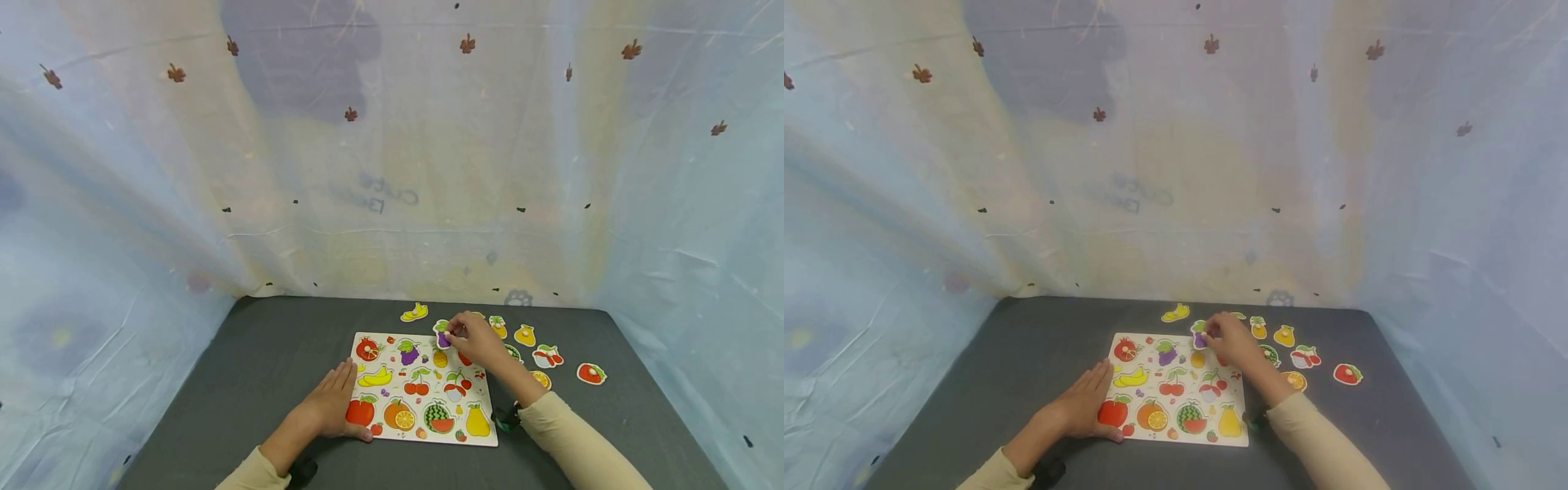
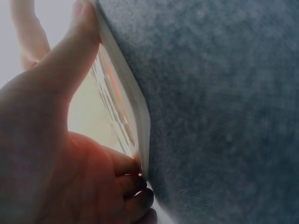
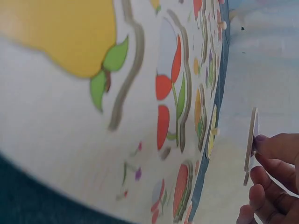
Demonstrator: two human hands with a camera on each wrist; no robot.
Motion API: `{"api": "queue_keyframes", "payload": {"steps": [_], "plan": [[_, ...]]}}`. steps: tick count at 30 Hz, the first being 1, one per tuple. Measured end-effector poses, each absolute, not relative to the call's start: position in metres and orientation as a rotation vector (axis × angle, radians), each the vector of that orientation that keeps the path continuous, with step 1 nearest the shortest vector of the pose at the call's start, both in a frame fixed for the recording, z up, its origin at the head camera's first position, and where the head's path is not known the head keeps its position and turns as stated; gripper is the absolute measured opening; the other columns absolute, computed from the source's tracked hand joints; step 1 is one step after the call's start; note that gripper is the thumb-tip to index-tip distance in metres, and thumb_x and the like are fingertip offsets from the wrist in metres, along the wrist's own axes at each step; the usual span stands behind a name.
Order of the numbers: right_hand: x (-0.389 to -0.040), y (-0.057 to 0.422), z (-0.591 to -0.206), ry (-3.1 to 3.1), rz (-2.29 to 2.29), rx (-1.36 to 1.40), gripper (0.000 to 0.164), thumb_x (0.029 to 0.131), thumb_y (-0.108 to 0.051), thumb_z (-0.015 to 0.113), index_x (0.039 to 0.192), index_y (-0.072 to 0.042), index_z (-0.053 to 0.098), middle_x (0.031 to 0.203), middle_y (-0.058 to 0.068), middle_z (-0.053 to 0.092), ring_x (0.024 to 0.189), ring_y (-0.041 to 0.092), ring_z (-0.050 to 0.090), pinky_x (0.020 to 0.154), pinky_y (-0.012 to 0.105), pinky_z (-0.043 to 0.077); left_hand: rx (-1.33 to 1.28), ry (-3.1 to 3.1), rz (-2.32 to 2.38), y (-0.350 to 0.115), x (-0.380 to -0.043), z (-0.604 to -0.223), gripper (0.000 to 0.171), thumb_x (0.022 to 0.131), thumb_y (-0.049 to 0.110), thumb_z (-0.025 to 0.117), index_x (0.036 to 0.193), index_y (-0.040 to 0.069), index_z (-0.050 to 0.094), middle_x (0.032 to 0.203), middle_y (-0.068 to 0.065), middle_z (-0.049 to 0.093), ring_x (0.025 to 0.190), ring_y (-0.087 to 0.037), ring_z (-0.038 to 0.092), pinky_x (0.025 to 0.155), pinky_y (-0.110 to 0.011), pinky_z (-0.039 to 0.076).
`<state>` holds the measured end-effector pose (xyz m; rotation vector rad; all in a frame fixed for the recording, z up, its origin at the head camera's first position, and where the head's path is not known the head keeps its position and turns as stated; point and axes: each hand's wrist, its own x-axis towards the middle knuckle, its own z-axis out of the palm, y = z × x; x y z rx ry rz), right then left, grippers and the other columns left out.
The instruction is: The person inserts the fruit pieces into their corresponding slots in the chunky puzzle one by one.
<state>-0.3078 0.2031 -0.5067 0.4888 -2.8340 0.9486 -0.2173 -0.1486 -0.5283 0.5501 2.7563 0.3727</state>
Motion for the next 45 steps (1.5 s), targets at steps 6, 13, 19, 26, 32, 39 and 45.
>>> {"api": "queue_keyframes", "payload": {"steps": [6,13,19,26,32,39,45], "plan": [[-0.306,0.192,-0.506,-2.818,0.944,0.539,0.008,0.099,-0.018,0.08,0.1,-0.016,0.073,0.093,-0.002,0.06,0.078,0.015,0.05,0.068,0.032,0.045,0.526,2.747,0.386,-0.147,-0.214,-0.521,0.141,0.071,0.071,0.09,0.166,-0.007,0.023,0.176,-0.024,0.02,0.163,-0.039,0.022,0.133,-0.054,0.02],[-0.306,0.182,-0.508,-2.819,0.917,0.582,0.008,0.099,-0.019,0.081,0.099,-0.018,0.073,0.094,-0.001,0.062,0.077,0.012,0.051,0.068,0.029,0.047,0.532,2.755,0.355,-0.147,-0.215,-0.521,0.141,0.071,0.073,0.089,0.166,-0.008,0.022,0.176,-0.024,0.02,0.162,-0.041,0.022,0.133,-0.054,0.02],[-0.309,0.173,-0.508,-2.83,0.928,0.599,0.007,0.1,-0.019,0.08,0.101,-0.017,0.074,0.093,-0.001,0.061,0.074,0.013,0.049,0.065,0.029,0.044,0.523,2.756,0.341,-0.147,-0.215,-0.523,0.142,0.072,0.073,0.089,0.167,-0.006,0.021,0.176,-0.023,0.019,0.162,-0.04,0.021,0.133,-0.054,0.019],[-0.313,0.162,-0.511,-2.876,0.934,0.607,0.008,0.1,-0.02,0.08,0.098,-0.02,0.072,0.092,-0.005,0.059,0.077,0.013,0.051,0.066,0.03,0.047,0.544,2.745,0.406,-0.152,-0.224,-0.542,0.148,0.068,0.082,0.084,0.168,-0.005,0.019,0.177,-0.023,0.015,0.164,-0.04,0.017,0.133,-0.057,0.017],[-0.318,0.152,-0.52,-2.914,0.9,0.629,0.009,0.1,-0.022,0.079,0.097,-0.022,0.071,0.092,-0.007,0.057,0.078,0.011,0.051,0.069,0.029,0.048,0.541,2.741,0.384,-0.152,-0.224,-0.541,0.149,0.067,0.084,0.082,0.168,-0.005,0.017,0.178,-0.023,0.014,0.164,-0.041,0.017,0.133,-0.058,0.017],[-0.312,0.142,-0.516,-2.938,0.908,0.644,0.009,0.101,-0.023,0.078,0.096,-0.021,0.071,0.092,-0.004,0.059,0.076,0.013,0.052,0.065,0.031,0.047,0.519,2.73,0.389,-0.148,-0.22,-0.532,0.149,0.067,0.081,0.086,0.168,-0.005,0.018,0.177,-0.023,0.015,0.163,-0.04,0.018,0.133,-0.057,0.017],[-0.311,0.138,-0.516,-2.942,0.871,0.692,0.009,0.1,-0.022,0.079,0.097,-0.019,0.071,0.091,-0.004,0.058,0.075,0.011,0.052,0.063,0.029,0.046,0.544,2.742,0.426,-0.154,-0.227,-0.55,0.152,0.065,0.089,0.079,0.169,-0.004,0.017,0.178,-0.022,0.012,0.164,-0.04,0.015,0.133,-0.057,0.015]]}}
